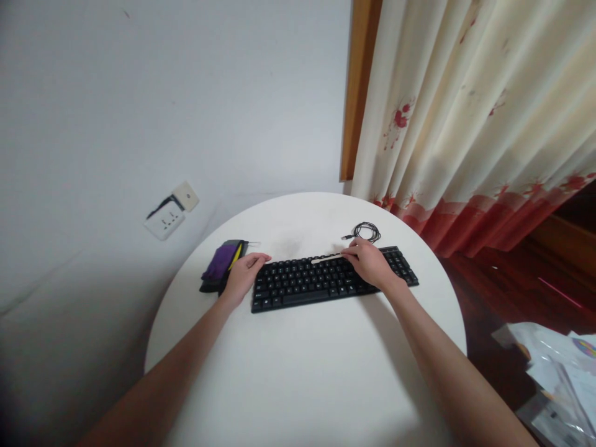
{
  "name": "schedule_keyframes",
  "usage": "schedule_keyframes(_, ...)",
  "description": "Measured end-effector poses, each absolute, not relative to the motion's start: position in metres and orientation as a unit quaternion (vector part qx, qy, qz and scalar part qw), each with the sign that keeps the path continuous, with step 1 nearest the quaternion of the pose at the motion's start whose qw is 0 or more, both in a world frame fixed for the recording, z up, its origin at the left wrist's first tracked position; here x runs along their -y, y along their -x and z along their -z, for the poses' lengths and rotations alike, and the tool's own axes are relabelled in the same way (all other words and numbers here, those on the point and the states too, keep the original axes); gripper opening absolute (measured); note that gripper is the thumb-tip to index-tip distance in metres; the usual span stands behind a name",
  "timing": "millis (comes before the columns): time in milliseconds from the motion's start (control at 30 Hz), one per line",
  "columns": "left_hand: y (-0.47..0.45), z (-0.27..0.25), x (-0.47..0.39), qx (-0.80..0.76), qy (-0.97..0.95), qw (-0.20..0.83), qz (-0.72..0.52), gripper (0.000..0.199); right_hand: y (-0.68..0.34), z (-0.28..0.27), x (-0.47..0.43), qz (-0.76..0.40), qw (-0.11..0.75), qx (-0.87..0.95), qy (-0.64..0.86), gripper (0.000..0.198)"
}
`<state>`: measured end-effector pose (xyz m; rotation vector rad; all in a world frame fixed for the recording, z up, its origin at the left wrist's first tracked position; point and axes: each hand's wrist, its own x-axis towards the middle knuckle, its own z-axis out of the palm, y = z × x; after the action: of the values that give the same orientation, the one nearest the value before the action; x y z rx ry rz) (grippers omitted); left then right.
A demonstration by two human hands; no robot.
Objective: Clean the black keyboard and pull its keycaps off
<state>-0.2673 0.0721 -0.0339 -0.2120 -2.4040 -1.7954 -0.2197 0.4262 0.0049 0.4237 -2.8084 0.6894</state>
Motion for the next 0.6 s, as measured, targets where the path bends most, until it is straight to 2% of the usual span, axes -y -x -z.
schedule_keyframes(367, 0.256, 0.015, -0.077, 0.800, 0.146, 0.077, 0.577, 0.022, 0.221, 0.006, -0.388, -0.258, 0.123, 0.946, -0.151, 0.026)
schedule_keyframes(600, 0.262, 0.023, -0.070, 0.842, 0.132, 0.119, 0.510, 0.030, 0.221, 0.014, -0.421, -0.243, 0.132, 0.953, -0.123, 0.028)
